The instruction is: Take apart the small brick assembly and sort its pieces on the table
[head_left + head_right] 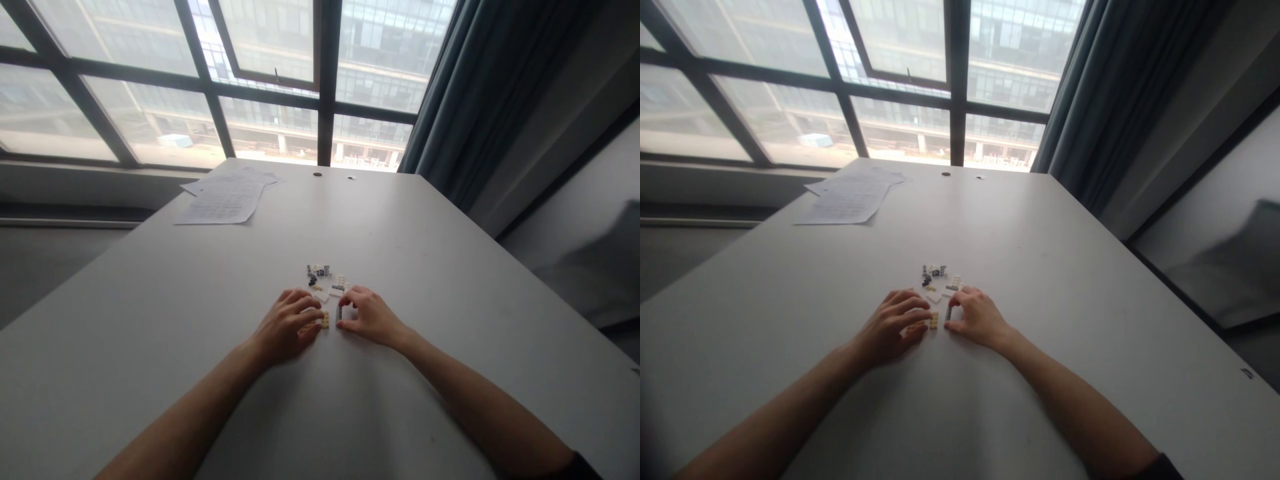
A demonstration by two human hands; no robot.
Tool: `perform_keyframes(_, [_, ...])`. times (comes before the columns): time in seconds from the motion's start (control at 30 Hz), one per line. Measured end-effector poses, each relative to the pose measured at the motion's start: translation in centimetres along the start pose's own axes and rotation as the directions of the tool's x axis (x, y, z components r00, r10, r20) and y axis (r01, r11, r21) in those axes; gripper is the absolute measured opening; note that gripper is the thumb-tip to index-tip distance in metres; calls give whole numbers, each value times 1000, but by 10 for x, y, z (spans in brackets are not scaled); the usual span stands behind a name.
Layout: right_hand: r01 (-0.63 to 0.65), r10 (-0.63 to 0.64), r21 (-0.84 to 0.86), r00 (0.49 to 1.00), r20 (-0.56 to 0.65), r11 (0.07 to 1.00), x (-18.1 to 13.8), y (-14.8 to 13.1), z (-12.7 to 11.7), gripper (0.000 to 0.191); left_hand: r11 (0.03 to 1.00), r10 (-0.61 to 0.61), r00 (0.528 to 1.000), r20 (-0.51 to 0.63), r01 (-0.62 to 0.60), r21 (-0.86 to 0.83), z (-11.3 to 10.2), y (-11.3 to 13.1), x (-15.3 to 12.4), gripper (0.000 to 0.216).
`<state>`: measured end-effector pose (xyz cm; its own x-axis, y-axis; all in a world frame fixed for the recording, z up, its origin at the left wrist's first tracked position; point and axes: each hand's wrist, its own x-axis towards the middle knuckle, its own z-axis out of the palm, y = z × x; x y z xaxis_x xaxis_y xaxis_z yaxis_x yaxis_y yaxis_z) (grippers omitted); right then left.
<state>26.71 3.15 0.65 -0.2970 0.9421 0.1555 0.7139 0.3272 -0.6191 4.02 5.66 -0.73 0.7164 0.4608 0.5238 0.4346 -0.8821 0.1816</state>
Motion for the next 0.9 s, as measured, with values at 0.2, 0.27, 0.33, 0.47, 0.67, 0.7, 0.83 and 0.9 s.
perform_keyframes(0.2, [37,-30,-117,998,60,992,3,-8,13,27,1000,8,999,40,-7,-22,-1,2,0,14])
perform_keyframes(0.27, [41,-35,-99,998,59,994,3,-9,15,28,1000,5,999,37,-4,-25,-1,2,0,14])
perform_keyframes(0.33, [42,-38,-81,998,51,996,2,-9,16,27,1000,1,999,36,0,-27,-2,3,0,15])
perform_keyframes(0.47, [52,-50,-61,998,39,997,2,-8,16,25,1000,3,999,37,-2,-30,-2,4,1,13])
perform_keyframes(0.67, [42,-40,-51,998,40,998,1,-7,17,27,999,2,999,40,0,-39,0,1,0,14])
perform_keyframes(0.7, [41,-39,-51,998,40,998,1,-7,17,27,999,0,999,40,1,-39,0,1,-1,14])
perform_keyframes(0.83, [39,-37,-49,998,42,998,1,-7,17,28,999,-2,999,40,4,-39,2,2,-1,14])
perform_keyframes(0.9, [42,-41,-46,998,41,998,0,-6,18,32,999,-4,1000,30,6,-37,2,2,-1,15])
